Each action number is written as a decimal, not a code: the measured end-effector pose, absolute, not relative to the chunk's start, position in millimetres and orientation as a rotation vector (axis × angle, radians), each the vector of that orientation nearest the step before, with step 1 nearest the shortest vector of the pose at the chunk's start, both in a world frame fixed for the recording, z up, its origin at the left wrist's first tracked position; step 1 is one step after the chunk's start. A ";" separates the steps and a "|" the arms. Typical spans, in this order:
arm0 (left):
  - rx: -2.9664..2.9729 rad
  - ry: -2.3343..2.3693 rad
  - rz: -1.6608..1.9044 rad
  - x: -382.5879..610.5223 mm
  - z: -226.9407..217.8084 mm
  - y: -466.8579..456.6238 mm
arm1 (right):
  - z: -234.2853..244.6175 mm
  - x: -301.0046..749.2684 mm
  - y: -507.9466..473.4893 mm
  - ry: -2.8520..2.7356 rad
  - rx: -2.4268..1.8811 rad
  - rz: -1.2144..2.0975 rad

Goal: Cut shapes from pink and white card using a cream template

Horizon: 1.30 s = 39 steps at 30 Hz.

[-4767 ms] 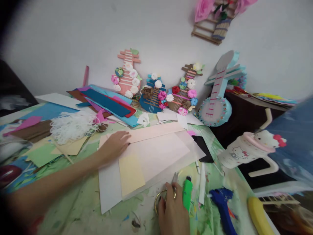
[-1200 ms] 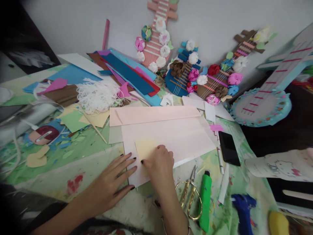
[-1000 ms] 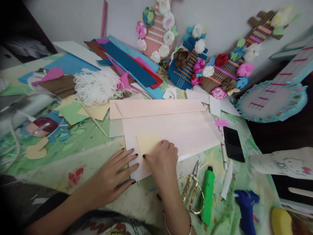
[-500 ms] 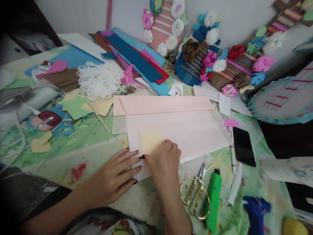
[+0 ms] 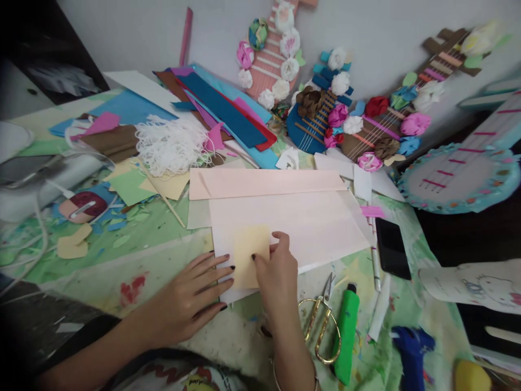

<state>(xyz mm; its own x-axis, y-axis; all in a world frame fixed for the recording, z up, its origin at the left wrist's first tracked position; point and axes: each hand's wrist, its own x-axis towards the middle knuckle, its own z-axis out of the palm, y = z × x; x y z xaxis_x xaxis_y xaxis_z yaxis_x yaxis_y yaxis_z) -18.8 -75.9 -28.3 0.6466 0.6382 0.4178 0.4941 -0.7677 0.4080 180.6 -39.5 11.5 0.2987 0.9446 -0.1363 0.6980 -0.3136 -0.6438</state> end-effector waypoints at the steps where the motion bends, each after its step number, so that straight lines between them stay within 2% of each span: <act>1: 2.612 0.916 0.803 -19.0 -28.5 -76.2 | 13.2 184.1 -38.3 -1.418 -2.061 0.760; 9: 2.671 0.817 0.628 -18.3 -26.7 -73.6 | 4.2 204.7 -35.2 -1.228 -1.660 0.840; 15: 2.641 0.785 0.692 -19.6 -23.2 -74.6 | 4.3 205.3 -29.7 -1.151 -1.628 0.755; 20: 2.607 0.731 0.779 -20.0 -24.1 -77.6 | -3.4 199.3 -24.0 -1.142 -1.616 0.900; 24: 2.566 0.739 0.870 -19.5 -24.6 -78.7 | -8.2 187.7 -26.2 -1.238 -1.695 0.719; 31: 2.549 0.936 1.014 -18.4 -28.3 -75.3 | -14.5 183.1 -27.7 -1.276 -1.688 0.727; 39: 2.586 1.023 0.975 -15.7 -29.4 -72.5 | -17.5 188.2 -31.6 -1.471 -1.759 0.685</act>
